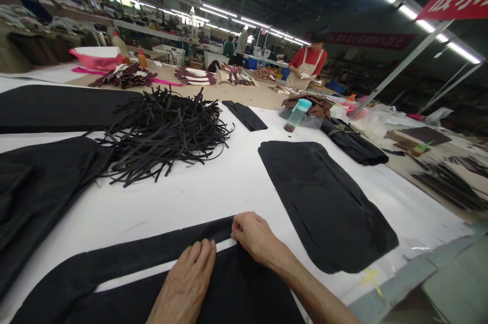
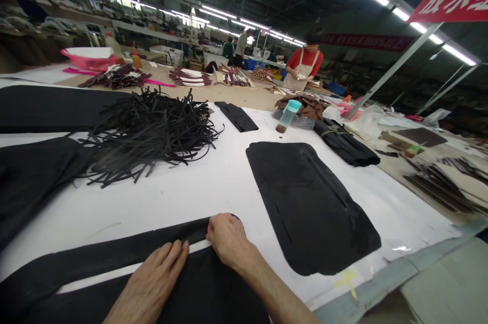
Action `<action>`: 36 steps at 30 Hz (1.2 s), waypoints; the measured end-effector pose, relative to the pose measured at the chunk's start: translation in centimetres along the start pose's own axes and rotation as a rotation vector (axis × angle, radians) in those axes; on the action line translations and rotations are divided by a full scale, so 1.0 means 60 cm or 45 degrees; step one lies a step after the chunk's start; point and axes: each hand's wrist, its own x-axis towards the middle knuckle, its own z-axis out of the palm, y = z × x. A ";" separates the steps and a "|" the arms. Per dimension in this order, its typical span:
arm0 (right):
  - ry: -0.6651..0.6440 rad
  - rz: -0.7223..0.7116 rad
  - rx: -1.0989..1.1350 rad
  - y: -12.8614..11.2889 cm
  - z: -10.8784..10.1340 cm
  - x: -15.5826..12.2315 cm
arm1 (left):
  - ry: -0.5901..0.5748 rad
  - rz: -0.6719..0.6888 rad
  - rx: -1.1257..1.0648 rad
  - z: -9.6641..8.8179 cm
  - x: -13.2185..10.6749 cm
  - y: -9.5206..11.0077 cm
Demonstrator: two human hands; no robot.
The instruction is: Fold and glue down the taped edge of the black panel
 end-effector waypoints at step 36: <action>-0.051 0.083 0.362 0.059 0.001 -0.006 | -0.529 -0.132 -0.262 -0.077 0.092 0.005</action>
